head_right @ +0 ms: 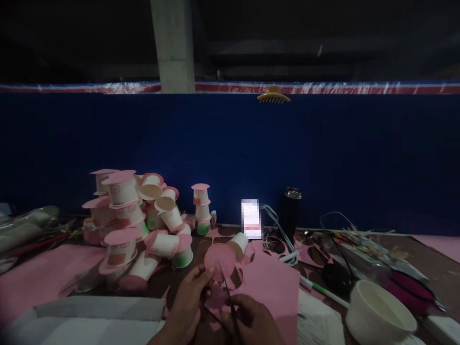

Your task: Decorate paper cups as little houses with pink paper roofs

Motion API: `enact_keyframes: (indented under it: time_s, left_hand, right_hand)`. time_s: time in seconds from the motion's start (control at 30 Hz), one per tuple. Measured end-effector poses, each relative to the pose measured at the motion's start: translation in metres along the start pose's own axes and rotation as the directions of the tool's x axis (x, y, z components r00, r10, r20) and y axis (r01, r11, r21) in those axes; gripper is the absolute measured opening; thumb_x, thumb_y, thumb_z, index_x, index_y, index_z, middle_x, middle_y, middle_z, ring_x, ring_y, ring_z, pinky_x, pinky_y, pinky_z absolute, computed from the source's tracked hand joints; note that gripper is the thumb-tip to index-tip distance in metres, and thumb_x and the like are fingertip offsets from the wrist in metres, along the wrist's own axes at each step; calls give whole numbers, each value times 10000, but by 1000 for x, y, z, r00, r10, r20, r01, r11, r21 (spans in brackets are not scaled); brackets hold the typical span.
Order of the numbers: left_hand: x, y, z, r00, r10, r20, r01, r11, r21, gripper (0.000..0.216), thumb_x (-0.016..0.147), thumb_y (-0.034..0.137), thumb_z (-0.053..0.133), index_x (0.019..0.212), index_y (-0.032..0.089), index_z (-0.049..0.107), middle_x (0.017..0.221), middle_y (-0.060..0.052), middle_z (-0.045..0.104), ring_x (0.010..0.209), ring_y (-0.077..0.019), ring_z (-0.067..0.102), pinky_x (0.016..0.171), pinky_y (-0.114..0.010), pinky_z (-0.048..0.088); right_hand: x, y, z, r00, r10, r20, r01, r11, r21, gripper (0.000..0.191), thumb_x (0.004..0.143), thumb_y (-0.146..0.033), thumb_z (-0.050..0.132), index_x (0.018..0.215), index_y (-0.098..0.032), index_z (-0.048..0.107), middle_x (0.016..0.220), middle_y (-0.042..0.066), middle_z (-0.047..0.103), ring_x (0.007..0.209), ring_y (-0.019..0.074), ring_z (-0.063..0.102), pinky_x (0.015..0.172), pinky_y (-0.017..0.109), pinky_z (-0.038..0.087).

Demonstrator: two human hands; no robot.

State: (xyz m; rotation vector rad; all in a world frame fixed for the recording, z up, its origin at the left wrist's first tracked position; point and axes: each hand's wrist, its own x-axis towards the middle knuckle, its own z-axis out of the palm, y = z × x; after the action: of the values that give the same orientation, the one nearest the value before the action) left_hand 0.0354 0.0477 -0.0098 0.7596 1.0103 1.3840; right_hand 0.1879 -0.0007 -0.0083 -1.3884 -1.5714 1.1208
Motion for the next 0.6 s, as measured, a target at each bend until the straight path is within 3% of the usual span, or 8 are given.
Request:
enact_keyframes:
  time_s: [0.23, 0.6]
  left_hand:
    - [1, -1, -1, 1000, -7, -7, 7, 1000, 10, 364, 580, 438, 783, 693, 142, 604, 542, 50, 513, 452, -52, 401, 457, -173, 314]
    - [5, -6, -3, 1000, 4, 3, -4, 1000, 21, 382, 599, 459, 775, 735, 138, 620, 563, 52, 515, 452, -44, 395, 453, -172, 304]
  right_hand:
    - [1, 0, -2, 1000, 3, 1, -3, 999, -46, 469, 720, -554, 635, 929, -144, 726, 678, 39, 688, 642, 184, 609, 579, 239, 446]
    - [1, 3, -1, 1000, -4, -18, 2, 996, -87, 423, 738, -520, 621, 902, -146, 728, 661, 43, 683, 620, 186, 599, 562, 245, 431]
